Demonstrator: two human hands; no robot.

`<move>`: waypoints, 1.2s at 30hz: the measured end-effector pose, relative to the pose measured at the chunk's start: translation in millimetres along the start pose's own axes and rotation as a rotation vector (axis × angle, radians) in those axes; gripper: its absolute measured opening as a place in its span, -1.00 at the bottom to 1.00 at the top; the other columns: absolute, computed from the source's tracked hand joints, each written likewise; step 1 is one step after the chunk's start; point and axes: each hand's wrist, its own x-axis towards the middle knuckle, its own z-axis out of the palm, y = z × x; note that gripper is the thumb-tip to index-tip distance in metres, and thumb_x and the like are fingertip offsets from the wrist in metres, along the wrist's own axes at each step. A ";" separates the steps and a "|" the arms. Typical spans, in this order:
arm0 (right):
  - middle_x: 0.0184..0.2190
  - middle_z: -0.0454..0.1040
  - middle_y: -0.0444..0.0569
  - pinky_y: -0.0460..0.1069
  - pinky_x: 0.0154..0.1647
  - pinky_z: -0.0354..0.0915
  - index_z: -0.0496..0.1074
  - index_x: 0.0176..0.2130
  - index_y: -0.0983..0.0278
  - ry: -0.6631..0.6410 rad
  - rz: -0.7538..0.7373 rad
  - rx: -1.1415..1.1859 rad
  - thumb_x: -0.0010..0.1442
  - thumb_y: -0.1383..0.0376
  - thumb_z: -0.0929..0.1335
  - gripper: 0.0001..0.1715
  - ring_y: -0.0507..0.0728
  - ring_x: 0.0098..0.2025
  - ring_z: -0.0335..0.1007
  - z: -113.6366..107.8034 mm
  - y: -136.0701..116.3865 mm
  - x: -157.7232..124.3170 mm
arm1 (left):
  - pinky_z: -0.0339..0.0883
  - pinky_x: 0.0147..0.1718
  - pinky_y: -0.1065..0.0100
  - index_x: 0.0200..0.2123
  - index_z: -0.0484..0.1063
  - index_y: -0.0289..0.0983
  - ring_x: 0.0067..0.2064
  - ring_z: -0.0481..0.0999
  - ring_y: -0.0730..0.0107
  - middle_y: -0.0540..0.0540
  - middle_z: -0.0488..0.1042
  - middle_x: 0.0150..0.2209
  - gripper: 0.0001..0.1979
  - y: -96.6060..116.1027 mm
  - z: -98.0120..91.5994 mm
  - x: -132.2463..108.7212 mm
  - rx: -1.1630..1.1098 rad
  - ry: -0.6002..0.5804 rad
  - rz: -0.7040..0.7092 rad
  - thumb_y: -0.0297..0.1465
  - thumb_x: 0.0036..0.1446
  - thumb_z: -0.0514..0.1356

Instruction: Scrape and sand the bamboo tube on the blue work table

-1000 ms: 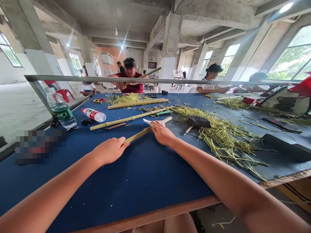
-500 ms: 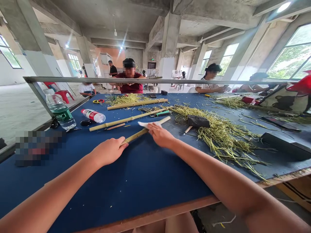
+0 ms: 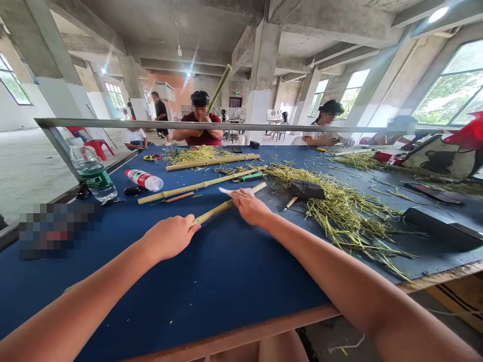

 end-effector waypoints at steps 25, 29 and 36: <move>0.39 0.25 0.06 0.19 0.51 -0.17 0.26 0.39 0.29 -0.052 -0.014 0.036 0.51 0.15 0.05 -0.37 0.22 0.50 -0.08 -4.6 -8.3 -5.8 | 0.26 -0.41 0.26 -0.09 0.40 -0.13 -0.33 0.61 0.04 -0.17 0.59 -0.36 -0.55 3.5 -1.9 -4.0 0.038 0.004 0.047 -0.04 0.39 -0.18; 0.40 0.22 0.15 0.26 0.49 -0.17 0.28 0.36 0.38 -0.011 0.217 -0.035 0.51 0.18 0.04 -0.36 0.27 0.51 -0.13 -11.0 19.4 -1.8 | 0.23 -0.45 0.26 -0.16 0.40 -0.13 -0.36 0.59 0.04 -0.16 0.58 -0.39 -0.51 6.7 -1.9 -4.1 0.003 0.003 0.033 -0.01 0.40 -0.21; 0.41 0.23 -0.07 0.18 0.52 -0.17 0.22 0.41 0.17 -0.096 -0.269 0.090 0.51 0.09 0.06 -0.38 0.16 0.49 -0.06 7.4 -42.6 -13.9 | 0.32 -0.34 0.16 -0.20 0.45 -0.17 -0.19 0.64 -0.10 -0.28 0.64 -0.23 -0.48 0.5 -0.8 -2.3 -0.003 -0.005 -0.014 -0.03 0.39 -0.20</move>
